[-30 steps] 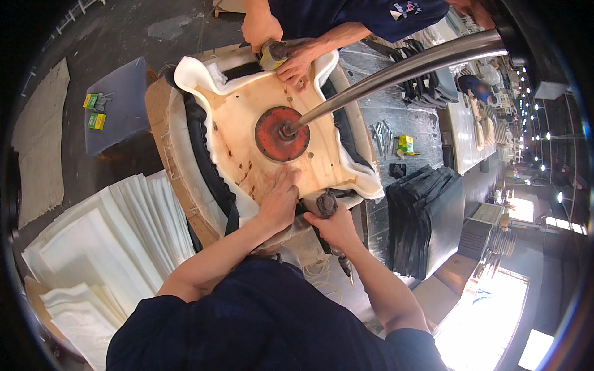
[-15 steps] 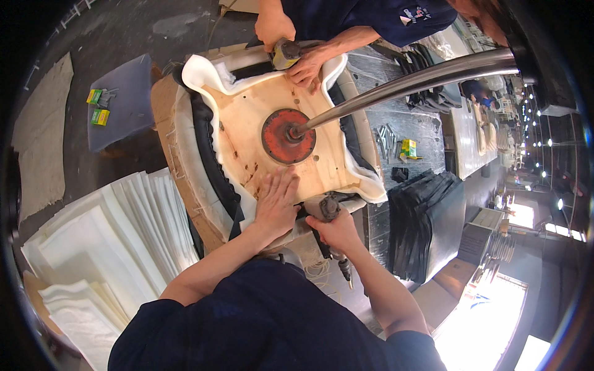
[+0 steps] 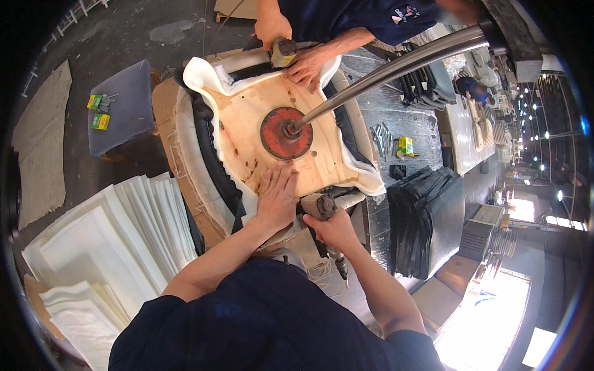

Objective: The person places white foam sheets onto a wooden chair seat base, then uses a pneumatic staple gun to attach the foam to the underside of the seat. A coworker assists by holding the seat and later placing a black upholstered cover over the foam. The process is repeated for multiple seats.

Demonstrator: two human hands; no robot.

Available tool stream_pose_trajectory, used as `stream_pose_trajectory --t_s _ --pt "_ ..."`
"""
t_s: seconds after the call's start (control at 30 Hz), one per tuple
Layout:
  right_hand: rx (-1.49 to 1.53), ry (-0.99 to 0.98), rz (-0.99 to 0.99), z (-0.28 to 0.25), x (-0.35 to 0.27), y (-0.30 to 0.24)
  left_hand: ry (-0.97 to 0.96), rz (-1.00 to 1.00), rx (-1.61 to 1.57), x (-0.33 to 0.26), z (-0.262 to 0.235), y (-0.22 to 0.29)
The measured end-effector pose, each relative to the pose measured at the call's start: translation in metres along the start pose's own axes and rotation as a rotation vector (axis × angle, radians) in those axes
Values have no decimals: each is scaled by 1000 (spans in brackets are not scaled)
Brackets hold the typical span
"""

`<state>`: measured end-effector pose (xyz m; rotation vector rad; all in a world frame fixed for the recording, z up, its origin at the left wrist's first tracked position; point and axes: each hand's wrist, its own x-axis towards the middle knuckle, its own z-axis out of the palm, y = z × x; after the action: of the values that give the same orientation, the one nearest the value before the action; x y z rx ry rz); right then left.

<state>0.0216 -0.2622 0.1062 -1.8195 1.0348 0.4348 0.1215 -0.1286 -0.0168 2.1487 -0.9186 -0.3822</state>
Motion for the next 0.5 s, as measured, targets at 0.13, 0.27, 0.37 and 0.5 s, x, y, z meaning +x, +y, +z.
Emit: stream_pose_trajectory --t_s 0.13,0.27,0.37,0.5 --pt "-108 13 45 1 5 -3 16 49 -37 2 -6 -2" --pt "2 34 4 -1 3 -3 -64 44 -128 6 -15 -10" --pt "42 5 3 -2 -2 -1 -103 46 -230 5 -20 -19" --pt "26 -20 21 6 -3 5 -142 40 -313 6 -26 -20"
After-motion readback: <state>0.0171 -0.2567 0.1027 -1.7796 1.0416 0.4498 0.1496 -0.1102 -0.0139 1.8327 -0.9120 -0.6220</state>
